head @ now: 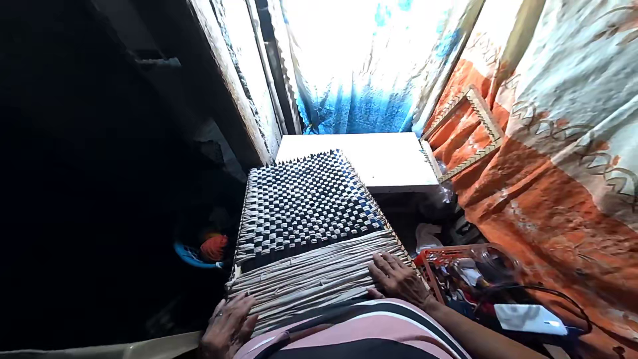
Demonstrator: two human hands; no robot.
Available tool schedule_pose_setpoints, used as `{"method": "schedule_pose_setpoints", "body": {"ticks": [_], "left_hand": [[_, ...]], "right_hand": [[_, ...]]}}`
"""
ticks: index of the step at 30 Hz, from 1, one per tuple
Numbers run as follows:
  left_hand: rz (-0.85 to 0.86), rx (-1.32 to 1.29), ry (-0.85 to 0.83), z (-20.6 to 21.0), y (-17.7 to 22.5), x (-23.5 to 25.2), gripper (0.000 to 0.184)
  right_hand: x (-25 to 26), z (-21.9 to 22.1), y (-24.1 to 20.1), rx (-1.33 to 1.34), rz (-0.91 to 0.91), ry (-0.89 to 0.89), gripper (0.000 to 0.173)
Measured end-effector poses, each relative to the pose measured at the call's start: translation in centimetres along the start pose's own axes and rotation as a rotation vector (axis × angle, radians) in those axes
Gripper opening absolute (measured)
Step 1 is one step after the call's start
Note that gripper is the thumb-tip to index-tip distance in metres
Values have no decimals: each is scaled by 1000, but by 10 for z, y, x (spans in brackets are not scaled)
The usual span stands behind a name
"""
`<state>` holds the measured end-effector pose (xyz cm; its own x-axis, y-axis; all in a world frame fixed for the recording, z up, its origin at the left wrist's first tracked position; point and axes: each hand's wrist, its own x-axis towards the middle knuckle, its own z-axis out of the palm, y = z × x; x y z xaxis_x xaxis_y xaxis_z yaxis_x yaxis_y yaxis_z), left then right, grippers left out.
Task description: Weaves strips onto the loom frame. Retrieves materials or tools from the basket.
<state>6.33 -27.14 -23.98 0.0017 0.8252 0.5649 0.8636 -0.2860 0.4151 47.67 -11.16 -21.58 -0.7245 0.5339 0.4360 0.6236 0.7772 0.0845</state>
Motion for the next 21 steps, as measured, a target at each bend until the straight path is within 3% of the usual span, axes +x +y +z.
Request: {"method": "schedule_pose_setpoints", "body": {"ticks": [3, 7, 21], "left_hand": [[-5, -6, 172, 20, -21, -16, 34], [-130, 51, 293, 27, -2, -5, 34], [-213, 63, 406, 38, 4, -9, 35]], "right_hand": [[1, 5, -2, -24, 6, 27, 69], [2, 6, 1, -47, 4, 22, 69], [-2, 16, -3, -45, 35, 46, 68]]}}
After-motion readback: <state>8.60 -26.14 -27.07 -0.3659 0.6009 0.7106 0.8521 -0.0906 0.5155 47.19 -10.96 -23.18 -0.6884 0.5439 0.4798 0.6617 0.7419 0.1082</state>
